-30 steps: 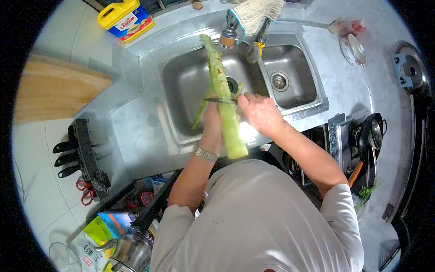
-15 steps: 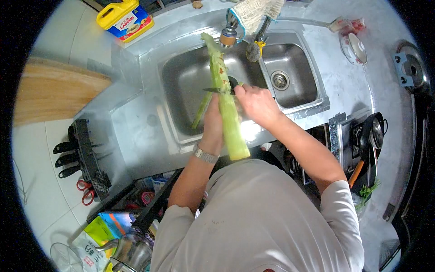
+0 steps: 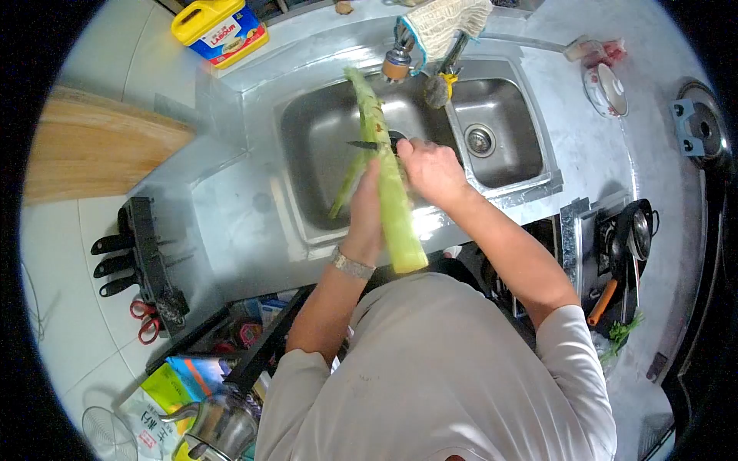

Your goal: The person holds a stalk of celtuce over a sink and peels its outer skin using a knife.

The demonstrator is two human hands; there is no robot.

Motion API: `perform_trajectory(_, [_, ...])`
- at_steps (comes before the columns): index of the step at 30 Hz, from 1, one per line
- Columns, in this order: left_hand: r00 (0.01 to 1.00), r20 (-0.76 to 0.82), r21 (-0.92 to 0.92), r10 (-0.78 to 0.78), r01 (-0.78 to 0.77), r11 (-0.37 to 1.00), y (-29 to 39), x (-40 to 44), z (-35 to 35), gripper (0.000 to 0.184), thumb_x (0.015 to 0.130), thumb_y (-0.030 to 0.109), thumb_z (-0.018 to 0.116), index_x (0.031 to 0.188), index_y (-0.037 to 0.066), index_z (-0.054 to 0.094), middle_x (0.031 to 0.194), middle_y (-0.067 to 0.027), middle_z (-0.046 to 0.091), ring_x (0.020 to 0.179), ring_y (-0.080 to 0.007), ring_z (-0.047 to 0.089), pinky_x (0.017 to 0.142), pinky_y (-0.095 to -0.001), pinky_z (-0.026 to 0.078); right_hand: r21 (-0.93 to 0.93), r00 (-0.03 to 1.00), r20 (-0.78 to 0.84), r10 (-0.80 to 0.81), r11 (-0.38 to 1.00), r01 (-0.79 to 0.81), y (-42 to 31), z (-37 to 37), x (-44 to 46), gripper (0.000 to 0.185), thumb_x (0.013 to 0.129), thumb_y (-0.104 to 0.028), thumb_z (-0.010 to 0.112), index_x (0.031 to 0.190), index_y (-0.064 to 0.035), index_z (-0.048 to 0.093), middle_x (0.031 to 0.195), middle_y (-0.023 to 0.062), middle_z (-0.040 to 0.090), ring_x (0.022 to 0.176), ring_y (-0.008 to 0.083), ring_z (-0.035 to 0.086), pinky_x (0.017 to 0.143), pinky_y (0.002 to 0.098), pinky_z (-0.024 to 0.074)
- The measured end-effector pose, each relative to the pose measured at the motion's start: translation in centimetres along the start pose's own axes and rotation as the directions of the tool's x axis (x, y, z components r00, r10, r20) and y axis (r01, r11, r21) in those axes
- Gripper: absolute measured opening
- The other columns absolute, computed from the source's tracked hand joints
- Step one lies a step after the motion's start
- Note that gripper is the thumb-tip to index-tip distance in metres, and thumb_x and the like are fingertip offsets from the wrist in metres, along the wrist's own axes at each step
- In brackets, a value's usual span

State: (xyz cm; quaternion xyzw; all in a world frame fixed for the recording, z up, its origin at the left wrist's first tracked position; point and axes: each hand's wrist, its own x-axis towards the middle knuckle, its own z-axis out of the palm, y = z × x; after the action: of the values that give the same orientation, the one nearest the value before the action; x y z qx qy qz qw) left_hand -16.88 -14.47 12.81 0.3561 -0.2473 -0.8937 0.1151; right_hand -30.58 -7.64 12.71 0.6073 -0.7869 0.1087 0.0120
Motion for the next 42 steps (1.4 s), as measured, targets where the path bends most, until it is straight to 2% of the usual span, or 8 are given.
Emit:
perform_trajectory(2, [1.0,-0.017,0.021,0.0,0.0,1.0,0.2,-0.1,0.2,0.044,0.1,0.053,0.043,0.099,0.012,0.057,0.076,-0.0028,0.061,0.055,-0.0134,0.06,0.048,-0.0256,0.052,-0.006,1.0,-0.025,-0.001,1.0,0.001,0.1,0.3,0.3,0.014,0.08,-0.013,0.059,0.089,-0.0048,0.052,0.08,0.0116,0.062,0.07,0.029,0.068,0.059,0.0388,0.0561])
perform_trajectory(7, [1.0,-0.002,0.049,0.024,-0.024,0.998,0.2,-0.5,0.6,0.043,0.099,0.053,0.046,0.103,0.011,0.056,0.076,-0.0029,0.06,0.056,-0.0134,0.059,0.049,-0.0272,0.052,0.018,0.993,0.083,0.079,0.997,-0.08,0.4,0.3,0.9,0.013,0.083,-0.011,0.055,0.092,-0.0032,0.051,0.082,0.0145,0.063,0.073,0.0326,0.068,0.063,0.0418,0.0552])
perform_trajectory(16, [1.0,-0.01,0.077,0.013,-0.012,0.997,0.0,-0.1,0.1,0.04,0.098,0.052,0.049,0.105,0.013,0.054,0.076,-0.0029,0.06,0.056,-0.0139,0.059,0.049,-0.0272,0.05,0.059,0.999,0.026,0.041,0.997,-0.043,1.6,1.4,2.0,0.011,0.084,-0.01,0.053,0.092,-0.0026,0.052,0.083,0.0154,0.065,0.074,0.0351,0.068,0.061,0.0431,0.0549])
perform_trajectory(19, [0.999,-0.045,0.13,0.017,-0.011,0.991,0.0,-0.4,0.4,0.041,0.098,0.052,0.049,0.105,0.012,0.054,0.076,-0.003,0.06,0.056,-0.0141,0.059,0.048,-0.0278,0.05,0.027,0.994,0.055,0.091,0.995,-0.092,1.9,2.0,3.2,0.011,0.084,-0.01,0.053,0.092,-0.003,0.052,0.082,0.0152,0.066,0.074,0.0345,0.068,0.061,0.0422,0.0551])
perform_trajectory(23, [0.997,-0.068,0.147,0.029,-0.019,0.989,0.3,-0.5,0.6,0.041,0.098,0.052,0.049,0.103,0.011,0.055,0.075,-0.003,0.06,0.056,-0.0145,0.059,0.049,-0.0285,0.051,0.014,0.999,0.028,0.046,0.999,-0.047,2.5,3.4,4.0,0.01,0.084,-0.01,0.053,0.092,-0.0036,0.052,0.081,0.0154,0.066,0.073,0.0338,0.069,0.061,0.0418,0.0553])
perform_trajectory(29, [0.997,-0.073,0.135,0.009,0.001,0.991,0.7,-1.2,1.1,0.042,0.098,0.053,0.049,0.102,0.011,0.055,0.074,-0.0031,0.06,0.056,-0.0148,0.06,0.048,-0.0285,0.051,-0.009,0.996,0.05,0.08,0.997,-0.08,2.7,3.5,5.4,0.01,0.085,-0.011,0.053,0.092,-0.0042,0.053,0.082,0.0154,0.067,0.072,0.033,0.069,0.061,0.042,0.0557])
perform_trajectory(42, [0.996,-0.071,0.084,0.053,-0.047,0.995,0.9,-0.6,0.7,0.044,0.097,0.054,0.05,0.104,0.011,0.056,0.077,-0.0032,0.061,0.059,-0.0143,0.061,0.05,-0.0279,0.051,0.019,1.0,0.017,-0.005,1.0,0.005,2.0,1.6,3.1,0.01,0.082,-0.008,0.054,0.091,-0.0046,0.052,0.083,0.0135,0.064,0.076,0.0304,0.068,0.062,0.0399,0.0549])
